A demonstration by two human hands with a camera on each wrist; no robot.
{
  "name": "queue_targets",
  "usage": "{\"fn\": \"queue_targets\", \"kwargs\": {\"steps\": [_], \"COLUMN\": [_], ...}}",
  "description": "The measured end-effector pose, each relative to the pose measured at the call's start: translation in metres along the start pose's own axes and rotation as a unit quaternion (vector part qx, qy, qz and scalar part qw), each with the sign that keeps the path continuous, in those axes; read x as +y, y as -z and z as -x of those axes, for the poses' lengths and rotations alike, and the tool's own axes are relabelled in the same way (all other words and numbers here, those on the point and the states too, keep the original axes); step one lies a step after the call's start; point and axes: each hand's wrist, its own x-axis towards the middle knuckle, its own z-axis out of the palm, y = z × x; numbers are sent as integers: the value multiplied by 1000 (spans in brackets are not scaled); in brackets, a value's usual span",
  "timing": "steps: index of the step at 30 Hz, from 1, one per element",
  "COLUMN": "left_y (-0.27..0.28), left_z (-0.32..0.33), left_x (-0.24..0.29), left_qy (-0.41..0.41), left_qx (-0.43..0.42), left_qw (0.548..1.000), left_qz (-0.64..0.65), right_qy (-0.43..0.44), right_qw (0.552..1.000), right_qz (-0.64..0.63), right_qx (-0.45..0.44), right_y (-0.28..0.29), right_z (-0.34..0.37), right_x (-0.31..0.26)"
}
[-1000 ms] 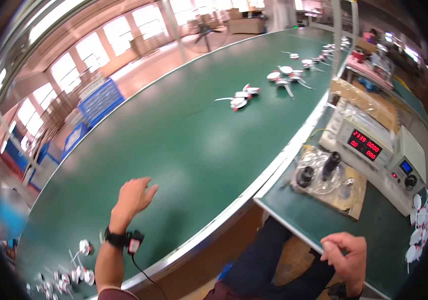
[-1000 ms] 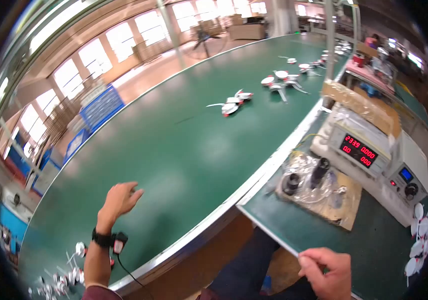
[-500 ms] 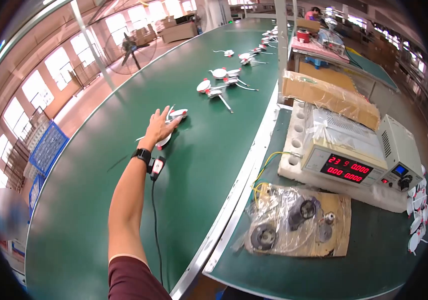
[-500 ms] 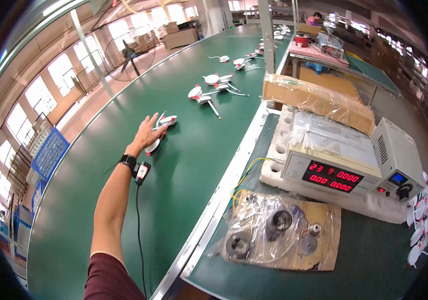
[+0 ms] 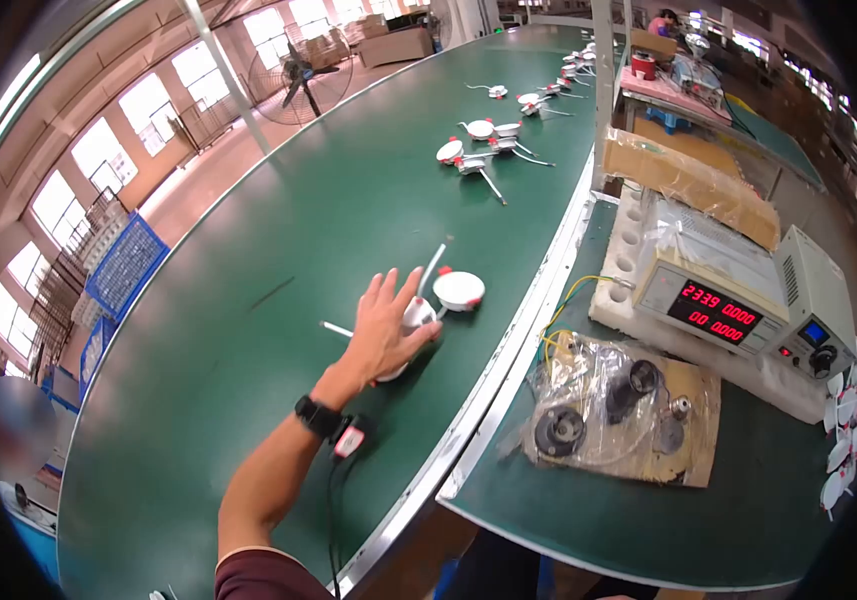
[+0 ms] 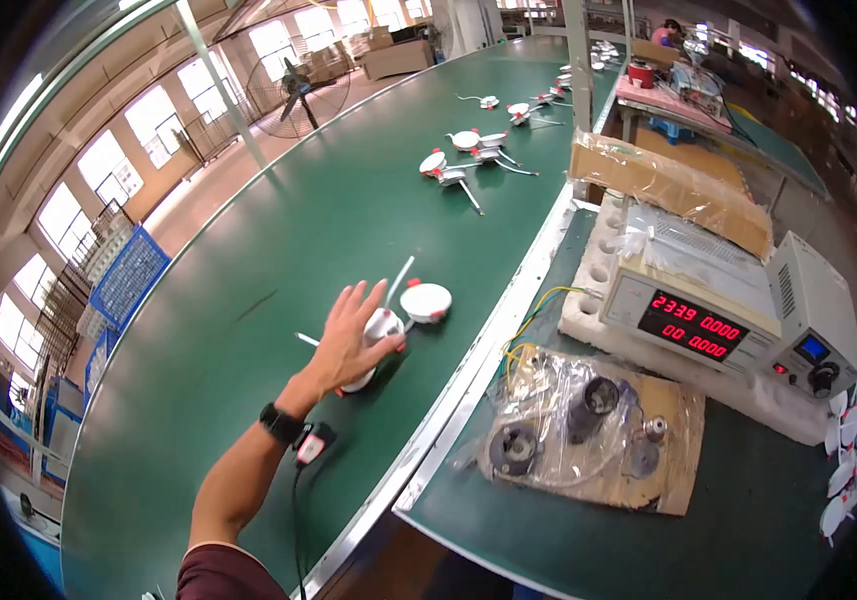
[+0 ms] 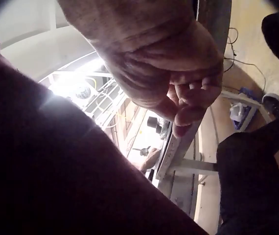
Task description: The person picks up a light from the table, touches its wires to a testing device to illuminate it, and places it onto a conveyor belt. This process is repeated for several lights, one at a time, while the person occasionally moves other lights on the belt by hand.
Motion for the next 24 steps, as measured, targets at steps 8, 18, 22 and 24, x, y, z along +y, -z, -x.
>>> {"fn": "queue_targets", "kwargs": {"steps": [8,18,22,24], "left_y": [58,93,143,156], "left_z": [167,255,255,255], "left_x": [58,70,162,217], "left_qy": [100,78,-59,-134], "left_qx": [-121,-87,12,-26], "left_qw": [982,993,998,988], "left_qz": [-108,32,26,73], "right_qy": [119,247,388,461], "right_qw": [993,961,921,885], "right_qz": [25,2,4,64], "right_qx": [-2,-126,-23,-23], "right_y": [6,-43,-63,-68], "right_z": [45,9,-25,-23], "right_x": [4,-23,-53,-79]}}
